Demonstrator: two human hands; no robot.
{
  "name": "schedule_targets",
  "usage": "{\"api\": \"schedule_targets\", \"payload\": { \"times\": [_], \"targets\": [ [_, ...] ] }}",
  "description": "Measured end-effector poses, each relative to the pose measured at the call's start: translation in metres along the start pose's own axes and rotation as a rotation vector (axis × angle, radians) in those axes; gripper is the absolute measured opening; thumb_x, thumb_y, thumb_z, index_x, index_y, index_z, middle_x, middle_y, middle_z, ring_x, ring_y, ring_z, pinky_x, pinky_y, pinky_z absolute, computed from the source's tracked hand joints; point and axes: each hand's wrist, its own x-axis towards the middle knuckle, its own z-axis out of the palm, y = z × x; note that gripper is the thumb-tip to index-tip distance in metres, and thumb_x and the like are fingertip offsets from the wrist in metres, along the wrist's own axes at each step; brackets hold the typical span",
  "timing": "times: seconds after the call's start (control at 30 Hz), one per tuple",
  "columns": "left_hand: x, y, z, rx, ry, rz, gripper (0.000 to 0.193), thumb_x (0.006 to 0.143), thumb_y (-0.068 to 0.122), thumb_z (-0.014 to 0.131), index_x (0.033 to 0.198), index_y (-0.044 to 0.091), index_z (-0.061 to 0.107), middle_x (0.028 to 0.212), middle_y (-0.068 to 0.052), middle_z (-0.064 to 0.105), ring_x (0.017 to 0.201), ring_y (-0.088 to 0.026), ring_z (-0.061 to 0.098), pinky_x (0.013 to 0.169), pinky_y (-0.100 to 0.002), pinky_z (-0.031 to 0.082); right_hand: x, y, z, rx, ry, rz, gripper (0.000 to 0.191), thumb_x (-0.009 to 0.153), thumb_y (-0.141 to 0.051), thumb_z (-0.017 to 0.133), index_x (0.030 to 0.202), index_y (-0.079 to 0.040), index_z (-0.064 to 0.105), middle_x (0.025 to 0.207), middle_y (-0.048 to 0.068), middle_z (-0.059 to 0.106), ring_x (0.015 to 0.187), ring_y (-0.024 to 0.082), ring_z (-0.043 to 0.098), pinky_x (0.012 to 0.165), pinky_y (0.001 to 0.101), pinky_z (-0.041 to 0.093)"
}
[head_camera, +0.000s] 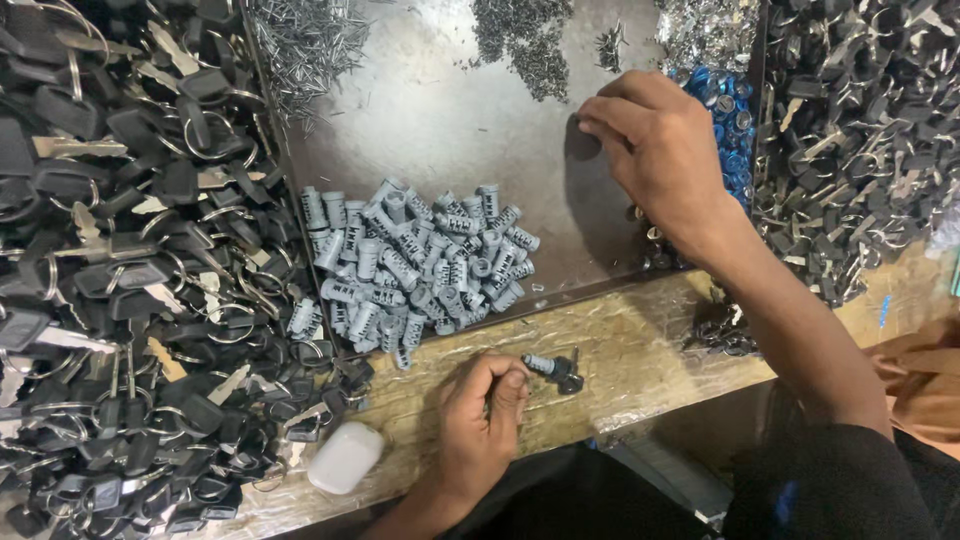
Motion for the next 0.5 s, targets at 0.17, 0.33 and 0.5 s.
{"api": "schedule_targets", "payload": {
  "times": [0.17,0.33,0.5],
  "targets": [
    [0.000,0.005,-0.005,-0.208,-0.118,-0.132,0.009,0.105,0.005,0.055,0.099,0.001,0.061,0.075,0.001,0.054,0.063,-0.006,0.047,0.056,-0.024,0.040,-0.010,-0.011,-0.009,0.373,-0.075,0.297,0.009,0.102,-0.004,0.073,0.109,0.001,0.071,0.098,0.009,0.067,0.081,0.017,0.062,0.069,0.0303,0.048],
    [-0.001,0.014,-0.011,-0.553,-0.227,-0.209,0.011,0.105,0.004,0.053,0.097,-0.002,0.058,0.083,-0.001,0.059,0.062,-0.007,0.050,0.054,-0.024,0.040,-0.096,-0.088,-0.038,1.248,-0.259,0.719,0.009,0.090,-0.005,0.074,0.095,0.001,0.071,0.089,0.001,0.069,0.076,0.006,0.062,0.065,0.0243,0.051],
    [-0.005,0.027,-0.002,-0.455,-0.196,-0.240,0.008,0.102,0.000,0.064,0.099,-0.007,0.065,0.072,-0.006,0.062,0.054,-0.009,0.056,0.046,-0.024,0.040,-0.166,-0.136,-0.019,1.542,-0.252,0.931,0.013,0.090,0.002,0.076,0.100,0.009,0.071,0.092,0.005,0.067,0.079,0.007,0.056,0.068,0.0242,0.045]
  ]
}}
